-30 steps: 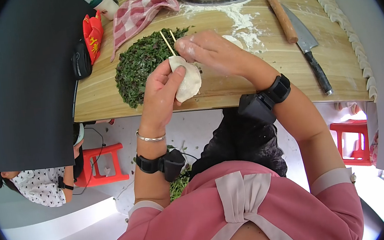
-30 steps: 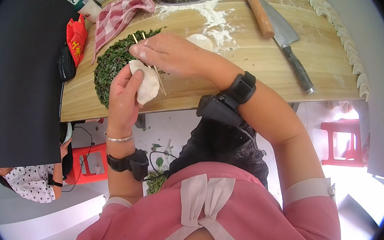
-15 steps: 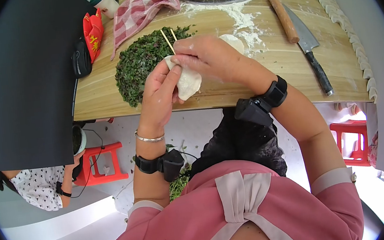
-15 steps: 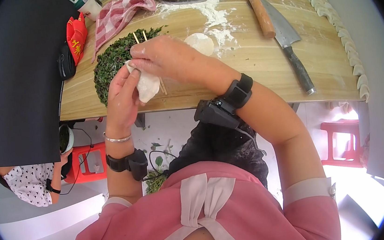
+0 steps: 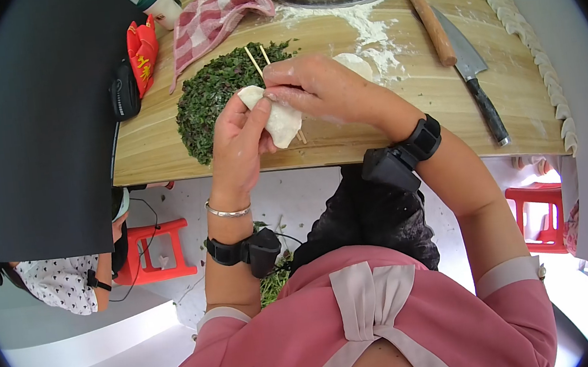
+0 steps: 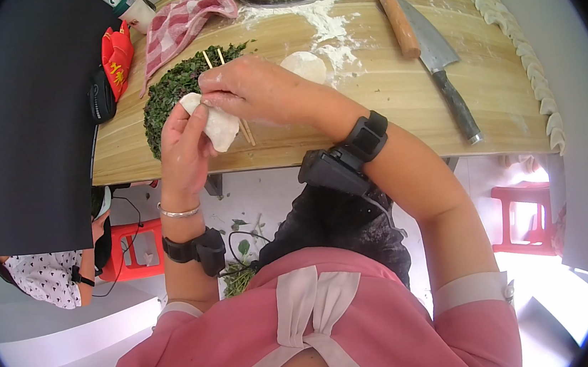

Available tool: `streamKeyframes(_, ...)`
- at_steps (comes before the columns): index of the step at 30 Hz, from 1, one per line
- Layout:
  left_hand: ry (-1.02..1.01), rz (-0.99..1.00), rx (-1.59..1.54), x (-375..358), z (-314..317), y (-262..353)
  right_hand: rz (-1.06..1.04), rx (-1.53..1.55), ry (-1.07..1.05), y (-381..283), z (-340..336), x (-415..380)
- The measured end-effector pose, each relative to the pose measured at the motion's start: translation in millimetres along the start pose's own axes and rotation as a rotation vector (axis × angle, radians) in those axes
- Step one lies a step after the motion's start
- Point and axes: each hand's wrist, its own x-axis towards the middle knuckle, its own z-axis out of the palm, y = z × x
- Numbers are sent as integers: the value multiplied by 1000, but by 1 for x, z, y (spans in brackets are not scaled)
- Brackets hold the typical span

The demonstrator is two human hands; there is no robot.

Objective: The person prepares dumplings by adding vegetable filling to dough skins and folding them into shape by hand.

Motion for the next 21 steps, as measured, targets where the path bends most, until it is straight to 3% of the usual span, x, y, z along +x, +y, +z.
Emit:
streamKeyframes(2, 18, 15, -13, -1, 2, -1, 279, 5, -114, -5, -7, 1)
streamKeyframes(5, 118, 56, -72, -1, 8, -2, 281, 202, 19, -3, -8, -1)
streamKeyframes(11, 150, 102, -106, 1, 6, -1, 56, 62, -21, 0, -3, 0)
streamKeyframes(13, 92, -11, 14, -1, -2, 0, 31, 35, 0, -1, -3, 0)
streamKeyframes(15, 94, -3, 34, -2, -5, -2, 7, 10, 20, -2, -4, -1)
streamKeyframes(21, 91, 0, 19, -1, -6, -4, 325, 213, -123, -2, -11, 0)
